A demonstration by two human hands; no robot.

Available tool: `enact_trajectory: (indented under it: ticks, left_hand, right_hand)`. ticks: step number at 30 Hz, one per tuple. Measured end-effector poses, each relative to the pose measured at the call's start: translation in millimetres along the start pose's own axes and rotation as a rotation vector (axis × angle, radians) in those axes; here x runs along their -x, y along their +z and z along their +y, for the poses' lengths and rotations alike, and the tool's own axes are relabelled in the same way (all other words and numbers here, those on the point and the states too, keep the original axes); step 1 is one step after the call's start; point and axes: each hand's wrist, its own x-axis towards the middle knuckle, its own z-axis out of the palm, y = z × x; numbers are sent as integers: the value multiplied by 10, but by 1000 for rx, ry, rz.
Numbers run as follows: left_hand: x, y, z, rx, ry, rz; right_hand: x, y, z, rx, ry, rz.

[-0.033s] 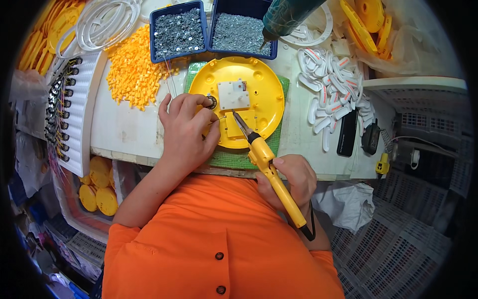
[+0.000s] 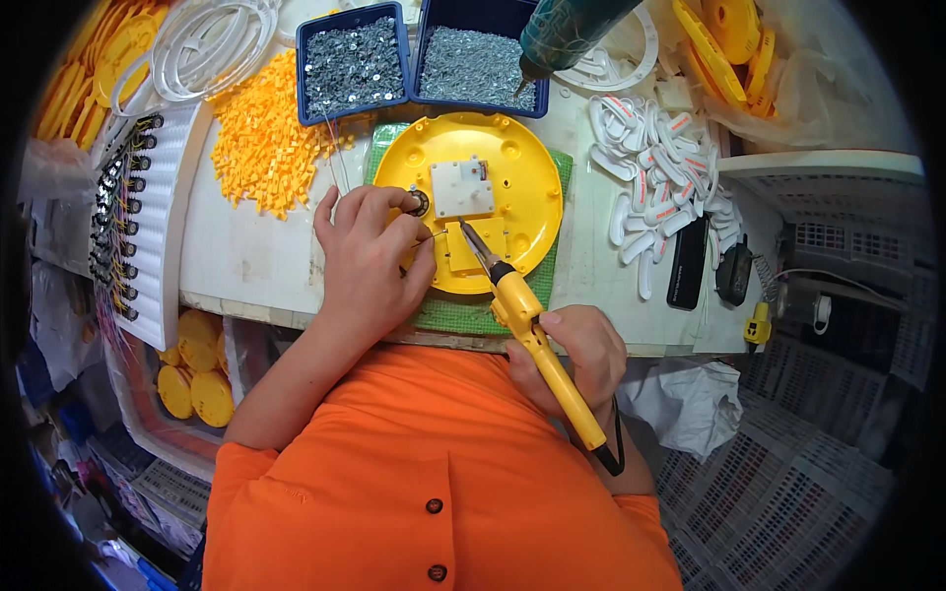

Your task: Assembling electronic or mechanical components into yellow circular plastic housings at a factory workbench.

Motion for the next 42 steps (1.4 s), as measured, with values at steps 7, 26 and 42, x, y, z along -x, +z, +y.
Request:
enact_trajectory:
  ticks: [7, 26, 42]
  left_hand:
    - [-2, -25, -2, -20, -4, -16]
    - [-624, -799, -584, -67, 322, -236]
    - [-169, -1077, -373, -403, 488, -192]
  right_hand:
    - [-88, 24, -12, 25, -34, 30]
    - [-31, -15, 8, 27, -5, 96]
    - [270, -165, 66, -10, 163, 143]
